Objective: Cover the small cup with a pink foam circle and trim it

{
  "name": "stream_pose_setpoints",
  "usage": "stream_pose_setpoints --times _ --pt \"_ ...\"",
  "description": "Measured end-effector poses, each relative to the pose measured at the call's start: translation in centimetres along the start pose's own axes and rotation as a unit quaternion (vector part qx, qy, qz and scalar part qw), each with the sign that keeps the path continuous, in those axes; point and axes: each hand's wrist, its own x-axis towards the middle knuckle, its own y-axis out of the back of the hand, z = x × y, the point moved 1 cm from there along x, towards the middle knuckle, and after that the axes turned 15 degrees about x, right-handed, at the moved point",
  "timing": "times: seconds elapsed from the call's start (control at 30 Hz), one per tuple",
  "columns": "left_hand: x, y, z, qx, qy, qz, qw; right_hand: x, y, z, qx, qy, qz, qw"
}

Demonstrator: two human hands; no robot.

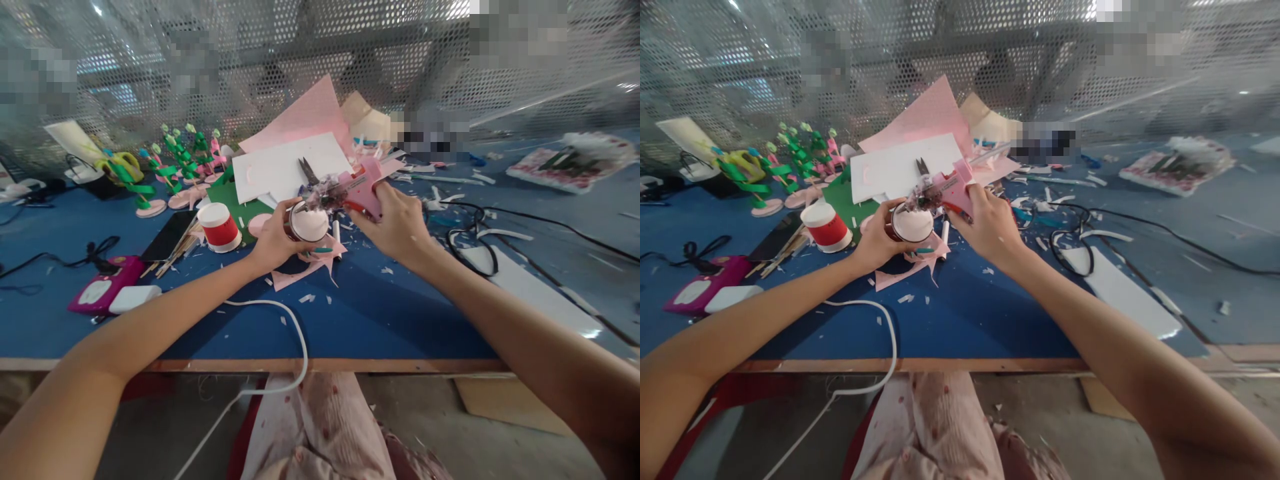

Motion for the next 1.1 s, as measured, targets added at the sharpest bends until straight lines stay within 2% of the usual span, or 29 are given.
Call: stream_pose_setpoints --times 0.63,1.1 --pt "-0.1 0.3 1.0 0.042 -0.001 0.01 0.999 0.2 0.3 -0.1 -0.023 -0.02 0.002 1.0" --pt "-0.1 0.4 0.6 0.037 0.002 0.007 0.999 0.5 0.5 0.4 -0.02 -0.038 0.004 0.999"
